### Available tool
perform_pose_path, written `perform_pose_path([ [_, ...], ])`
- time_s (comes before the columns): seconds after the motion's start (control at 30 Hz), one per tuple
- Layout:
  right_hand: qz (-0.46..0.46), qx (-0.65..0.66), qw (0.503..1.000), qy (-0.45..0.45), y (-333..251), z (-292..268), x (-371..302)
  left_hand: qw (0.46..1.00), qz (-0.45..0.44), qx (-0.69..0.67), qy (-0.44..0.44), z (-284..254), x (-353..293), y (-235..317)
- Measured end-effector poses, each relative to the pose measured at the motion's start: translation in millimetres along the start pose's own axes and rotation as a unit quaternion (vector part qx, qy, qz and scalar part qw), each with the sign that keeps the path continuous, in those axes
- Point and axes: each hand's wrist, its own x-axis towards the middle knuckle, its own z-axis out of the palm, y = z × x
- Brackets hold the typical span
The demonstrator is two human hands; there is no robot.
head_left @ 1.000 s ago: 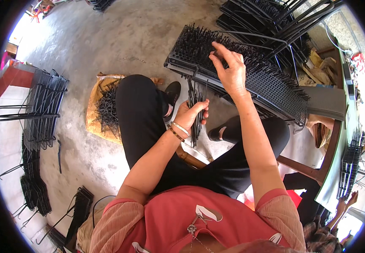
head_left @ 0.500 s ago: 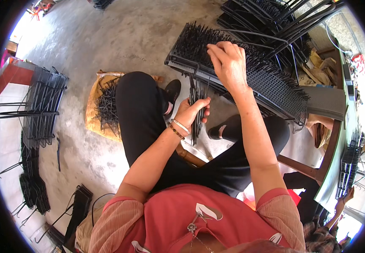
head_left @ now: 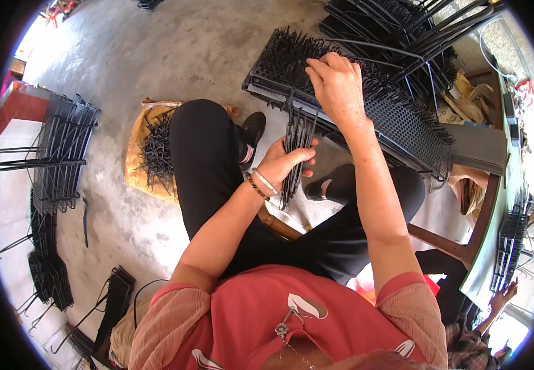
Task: Assembling industrial brushes by inserting bundles of bristles into a plastic or metal frame.
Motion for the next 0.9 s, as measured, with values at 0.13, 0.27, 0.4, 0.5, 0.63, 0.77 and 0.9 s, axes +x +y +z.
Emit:
perform_pose_path([
  [0.13,0.016,-0.003,1.000,-0.009,2,-3,-1,1.000,0.007,-0.007,-0.015,1,-1,1],
  [0.27,0.013,-0.014,1.000,-0.011,1,0,2,0.999,0.010,-0.024,-0.029,2,-1,2],
  [0.4,0.099,0.072,0.992,-0.034,-3,1,4,0.998,-0.004,-0.049,-0.046,2,-2,3],
  [0.5,0.108,0.103,0.988,-0.042,-2,1,7,0.996,-0.014,-0.057,-0.060,0,-2,3],
  [0.63,0.079,0.116,0.988,-0.062,7,2,9,0.996,-0.003,-0.032,-0.082,0,-3,1],
  [0.77,0.073,0.128,0.984,-0.105,11,-2,8,0.996,-0.002,-0.008,-0.085,2,-3,0],
  [0.9,0.047,0.112,0.988,-0.090,10,0,7,0.997,0.017,0.033,-0.065,2,-1,-5],
])
